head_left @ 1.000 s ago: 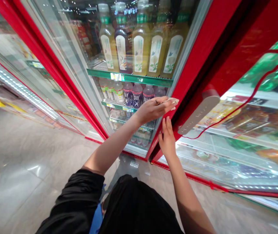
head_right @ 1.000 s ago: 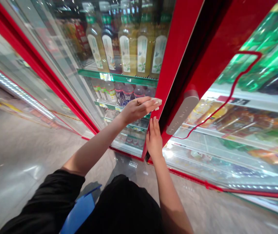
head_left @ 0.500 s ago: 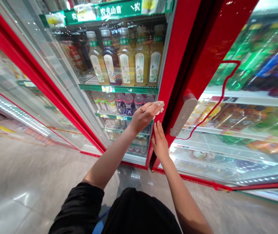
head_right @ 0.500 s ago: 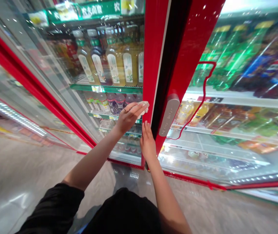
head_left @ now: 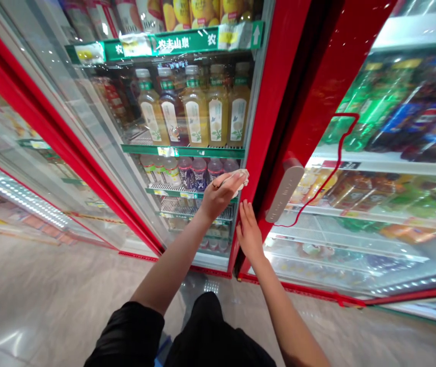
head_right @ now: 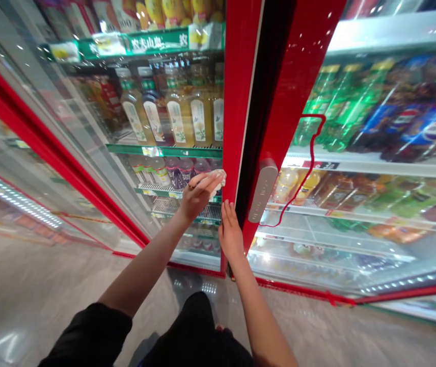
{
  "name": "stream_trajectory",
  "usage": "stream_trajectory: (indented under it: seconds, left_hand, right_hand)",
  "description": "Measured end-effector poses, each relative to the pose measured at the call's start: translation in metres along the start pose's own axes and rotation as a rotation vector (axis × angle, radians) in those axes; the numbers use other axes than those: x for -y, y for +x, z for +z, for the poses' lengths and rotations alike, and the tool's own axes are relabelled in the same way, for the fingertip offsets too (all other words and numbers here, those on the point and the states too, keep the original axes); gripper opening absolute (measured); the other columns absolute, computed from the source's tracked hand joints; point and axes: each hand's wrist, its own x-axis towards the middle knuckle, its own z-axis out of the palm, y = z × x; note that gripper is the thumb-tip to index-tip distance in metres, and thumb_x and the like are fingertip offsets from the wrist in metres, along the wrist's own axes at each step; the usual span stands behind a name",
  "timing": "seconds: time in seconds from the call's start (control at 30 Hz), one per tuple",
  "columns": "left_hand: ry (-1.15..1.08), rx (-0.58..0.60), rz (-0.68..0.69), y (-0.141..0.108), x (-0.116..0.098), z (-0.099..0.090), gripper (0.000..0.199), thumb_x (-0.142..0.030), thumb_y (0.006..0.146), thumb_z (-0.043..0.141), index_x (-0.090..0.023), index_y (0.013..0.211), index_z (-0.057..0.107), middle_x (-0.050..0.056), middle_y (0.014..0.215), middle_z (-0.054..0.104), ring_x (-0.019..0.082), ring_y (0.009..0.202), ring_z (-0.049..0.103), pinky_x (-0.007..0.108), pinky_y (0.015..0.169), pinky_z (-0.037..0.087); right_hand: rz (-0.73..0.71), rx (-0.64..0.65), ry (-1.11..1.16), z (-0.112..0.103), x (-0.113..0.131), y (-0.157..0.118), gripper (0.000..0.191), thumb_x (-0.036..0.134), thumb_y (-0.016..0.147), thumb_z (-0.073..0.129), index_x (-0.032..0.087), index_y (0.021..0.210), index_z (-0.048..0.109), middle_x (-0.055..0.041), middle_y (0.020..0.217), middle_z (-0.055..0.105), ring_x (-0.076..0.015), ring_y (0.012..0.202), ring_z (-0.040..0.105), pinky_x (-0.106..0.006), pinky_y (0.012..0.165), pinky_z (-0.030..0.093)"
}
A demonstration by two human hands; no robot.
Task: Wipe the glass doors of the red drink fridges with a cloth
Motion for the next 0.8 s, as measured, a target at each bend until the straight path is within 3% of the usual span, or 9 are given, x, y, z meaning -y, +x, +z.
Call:
stream_trajectory:
  seconds: [0.1, 0.23, 0.43, 0.53, 0.6, 0.73, 0.8]
  left_hand:
    - [-0.067, 0.02, 0.111, -0.011, -0.002, 0.007, 0.056, -0.014, 0.111, 0.054, -0.024, 0.165, 0.047, 0.007, 0.146, 0.074, 0.016, 0.134, 0.071, 0.032, 0.121, 0.057]
    - [-0.104, 0.011, 0.252, 0.004, 0.002, 0.009, 0.054, -0.012, 0.109, 0.058, -0.021, 0.162, 0.052, 0.008, 0.142, 0.076, 0.016, 0.138, 0.069, 0.031, 0.124, 0.052]
    - [-0.14, -0.025, 0.151, 0.013, 0.008, 0.01, 0.058, -0.014, 0.109, 0.058, -0.024, 0.166, 0.046, 0.008, 0.142, 0.077, 0.018, 0.136, 0.071, 0.034, 0.124, 0.054]
    - [-0.207, -0.034, 0.29, 0.005, 0.016, 0.006, 0.053, -0.016, 0.107, 0.062, -0.021, 0.16, 0.053, 0.008, 0.142, 0.077, 0.017, 0.133, 0.072, 0.033, 0.119, 0.058]
    - [-0.216, -0.077, 0.347, 0.0, 0.026, 0.0, 0.053, -0.016, 0.106, 0.066, -0.019, 0.157, 0.057, 0.008, 0.141, 0.078, 0.017, 0.129, 0.074, 0.032, 0.117, 0.059]
    - [-0.17, -0.153, 0.219, -0.003, 0.042, -0.01, 0.051, -0.015, 0.105, 0.067, -0.02, 0.155, 0.06, 0.006, 0.136, 0.08, 0.019, 0.122, 0.075, 0.033, 0.113, 0.062]
    - [-0.173, -0.127, 0.243, -0.001, 0.04, -0.011, 0.043, -0.015, 0.107, 0.063, -0.017, 0.149, 0.065, 0.007, 0.137, 0.08, 0.019, 0.123, 0.075, 0.033, 0.11, 0.064]
  right_hand:
    - [0.011, -0.014, -0.016, 0.003, 0.001, -0.001, 0.099, -0.002, 0.097, 0.044, 0.039, 0.176, 0.002, 0.0006, 0.185, 0.017, -0.0244, 0.171, 0.015, -0.053, 0.137, 0.035]
    - [0.021, -0.03, -0.054, 0.006, 0.0, -0.003, 0.099, -0.002, 0.097, 0.044, 0.039, 0.175, 0.001, -0.0001, 0.185, 0.019, -0.0254, 0.17, 0.017, -0.055, 0.137, 0.035]
    - [0.0, -0.044, -0.135, 0.009, -0.008, -0.008, 0.095, 0.0, 0.098, 0.044, 0.038, 0.176, 0.005, -0.0001, 0.185, 0.021, -0.0235, 0.17, 0.018, -0.052, 0.135, 0.038]
    - [0.008, -0.094, -0.185, 0.014, -0.009, -0.01, 0.094, 0.001, 0.098, 0.044, 0.038, 0.177, 0.006, -0.0002, 0.185, 0.02, -0.0236, 0.17, 0.019, -0.052, 0.135, 0.039]
    - [0.034, -0.13, -0.219, 0.02, -0.008, -0.012, 0.093, 0.002, 0.099, 0.044, 0.037, 0.177, 0.007, -0.0009, 0.185, 0.02, -0.025, 0.17, 0.021, -0.054, 0.134, 0.039]
    - [0.111, -0.253, -0.274, 0.041, 0.004, -0.01, 0.09, 0.005, 0.099, 0.043, 0.036, 0.177, 0.01, -0.0024, 0.186, 0.019, -0.0267, 0.17, 0.022, -0.058, 0.134, 0.037]
    - [0.161, -0.331, -0.292, 0.053, 0.011, -0.007, 0.089, 0.006, 0.1, 0.042, 0.036, 0.177, 0.01, -0.0025, 0.186, 0.016, -0.0266, 0.171, 0.02, -0.059, 0.135, 0.035]
